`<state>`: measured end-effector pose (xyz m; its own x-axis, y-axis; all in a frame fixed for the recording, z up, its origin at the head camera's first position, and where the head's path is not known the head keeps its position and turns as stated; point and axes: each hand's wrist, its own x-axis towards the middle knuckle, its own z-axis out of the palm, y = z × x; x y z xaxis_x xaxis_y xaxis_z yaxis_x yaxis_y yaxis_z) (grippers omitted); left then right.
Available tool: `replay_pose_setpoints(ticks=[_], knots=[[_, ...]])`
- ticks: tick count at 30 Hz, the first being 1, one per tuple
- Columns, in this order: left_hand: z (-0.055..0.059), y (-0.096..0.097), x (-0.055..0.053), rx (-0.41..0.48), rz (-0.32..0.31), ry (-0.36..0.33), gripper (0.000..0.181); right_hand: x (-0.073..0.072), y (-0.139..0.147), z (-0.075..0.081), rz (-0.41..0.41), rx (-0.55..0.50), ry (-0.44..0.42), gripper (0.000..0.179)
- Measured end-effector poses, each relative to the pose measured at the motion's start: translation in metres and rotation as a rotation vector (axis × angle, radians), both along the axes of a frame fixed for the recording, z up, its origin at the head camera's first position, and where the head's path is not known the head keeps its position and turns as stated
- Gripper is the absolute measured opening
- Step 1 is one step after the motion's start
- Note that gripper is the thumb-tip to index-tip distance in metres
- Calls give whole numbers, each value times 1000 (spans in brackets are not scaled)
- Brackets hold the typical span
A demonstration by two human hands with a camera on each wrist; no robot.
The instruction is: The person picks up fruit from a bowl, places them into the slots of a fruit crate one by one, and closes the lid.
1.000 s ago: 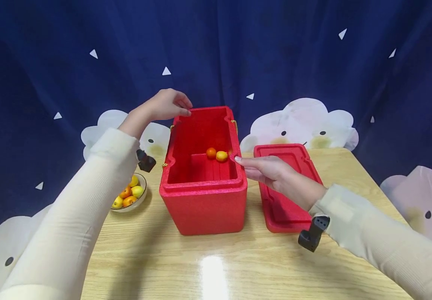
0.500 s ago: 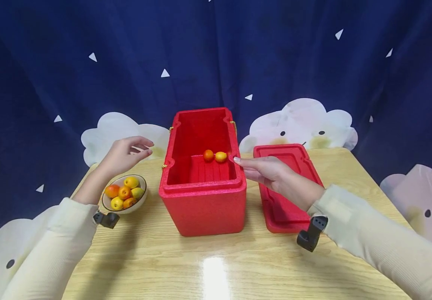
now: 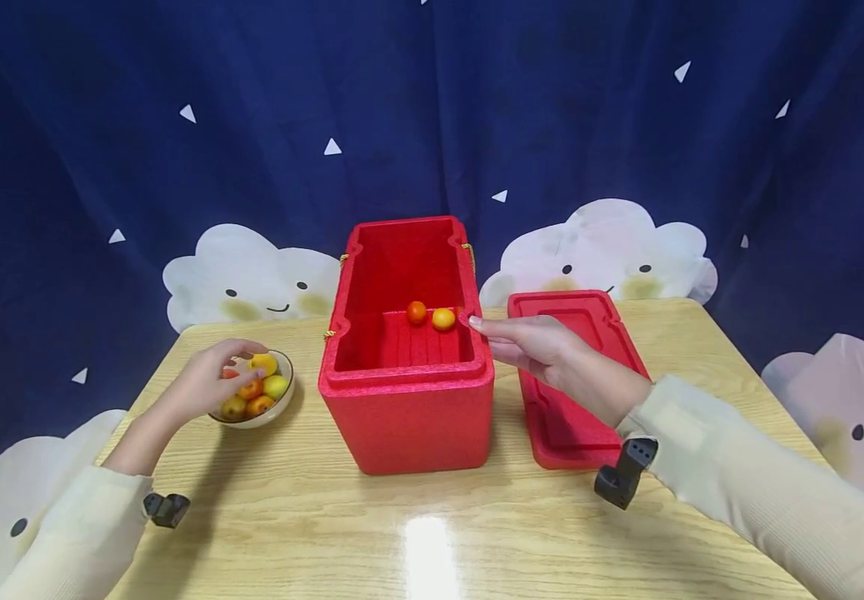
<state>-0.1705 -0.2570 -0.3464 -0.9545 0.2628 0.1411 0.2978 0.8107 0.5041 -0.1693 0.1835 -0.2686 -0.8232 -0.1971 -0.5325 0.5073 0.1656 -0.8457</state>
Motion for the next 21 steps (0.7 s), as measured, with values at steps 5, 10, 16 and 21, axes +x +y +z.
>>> replay_pose_setpoints(ticks=[5,10,16,21], knots=[[-14,-10,7,-107,-23,-34,36,0,0,-1,4,-25,3,76],[-19,-13,9,-163,-31,5,33,0,0,-1,3,-44,-1,76],[-21,-14,7,-209,-34,16,33,0,0,-1,2,-45,3,75],[-18,-13,6,-228,-41,13,31,0,0,-2,3,-63,3,76]])
